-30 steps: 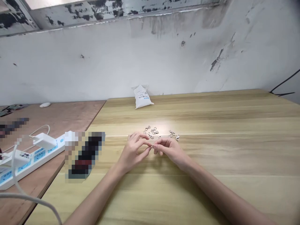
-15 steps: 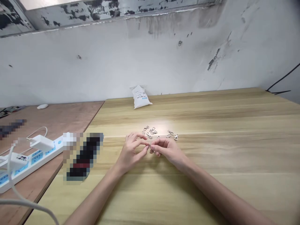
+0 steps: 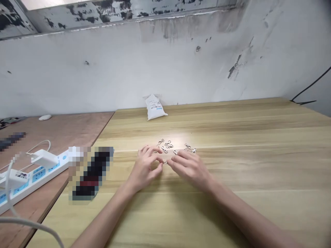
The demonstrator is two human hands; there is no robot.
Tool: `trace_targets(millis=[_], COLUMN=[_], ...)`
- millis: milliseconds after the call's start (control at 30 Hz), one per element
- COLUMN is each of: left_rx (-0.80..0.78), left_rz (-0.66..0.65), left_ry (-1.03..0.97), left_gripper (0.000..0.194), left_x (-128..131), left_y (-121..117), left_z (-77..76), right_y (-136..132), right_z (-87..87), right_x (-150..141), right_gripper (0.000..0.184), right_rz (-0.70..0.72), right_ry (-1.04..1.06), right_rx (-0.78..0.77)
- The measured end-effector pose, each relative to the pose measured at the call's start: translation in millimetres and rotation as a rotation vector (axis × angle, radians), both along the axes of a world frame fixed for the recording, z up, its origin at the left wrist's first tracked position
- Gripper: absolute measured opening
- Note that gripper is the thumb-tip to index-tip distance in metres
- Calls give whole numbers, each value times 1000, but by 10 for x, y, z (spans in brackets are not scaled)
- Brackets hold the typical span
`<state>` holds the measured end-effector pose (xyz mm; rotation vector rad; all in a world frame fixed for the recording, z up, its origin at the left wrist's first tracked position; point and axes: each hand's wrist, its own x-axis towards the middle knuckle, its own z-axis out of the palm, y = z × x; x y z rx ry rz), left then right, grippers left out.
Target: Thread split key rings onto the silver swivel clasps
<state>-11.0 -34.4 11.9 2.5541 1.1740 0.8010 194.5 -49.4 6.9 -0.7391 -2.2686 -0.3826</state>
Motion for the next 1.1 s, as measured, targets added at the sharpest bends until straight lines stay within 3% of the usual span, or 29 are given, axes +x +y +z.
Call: trace_targets(millis=[67,167,333,467,633,833,1100], left_rx=[39,131,206,173,111,116,94], left_rz=[-19,30,45,19,-15,-5,-65], left_ry=[65,138,303,336,295,277,246], left_gripper=[7,8,13,14,13,13,12], left_x=[-35,-155,-398,-465,-480,-474,-295], left_y=[23,93,221,249,240,226,151], left_z=[-1,18,42,53,91,111,53], right_y=[-60,-28,295,428,362,301,261], right_z=[23,4,-106,-162,-154,-167,-147], right_x=[-43,41,551,759,626,338,214], right_gripper=[15,17,21,22,20,15,14], right_rz=[34,18,-339,-386,-293,-264,-254], right_ry=[-34,-58,-61,-92,46,-112,-111], right_rx=[61,1,-188,-309,-418,-398,-399])
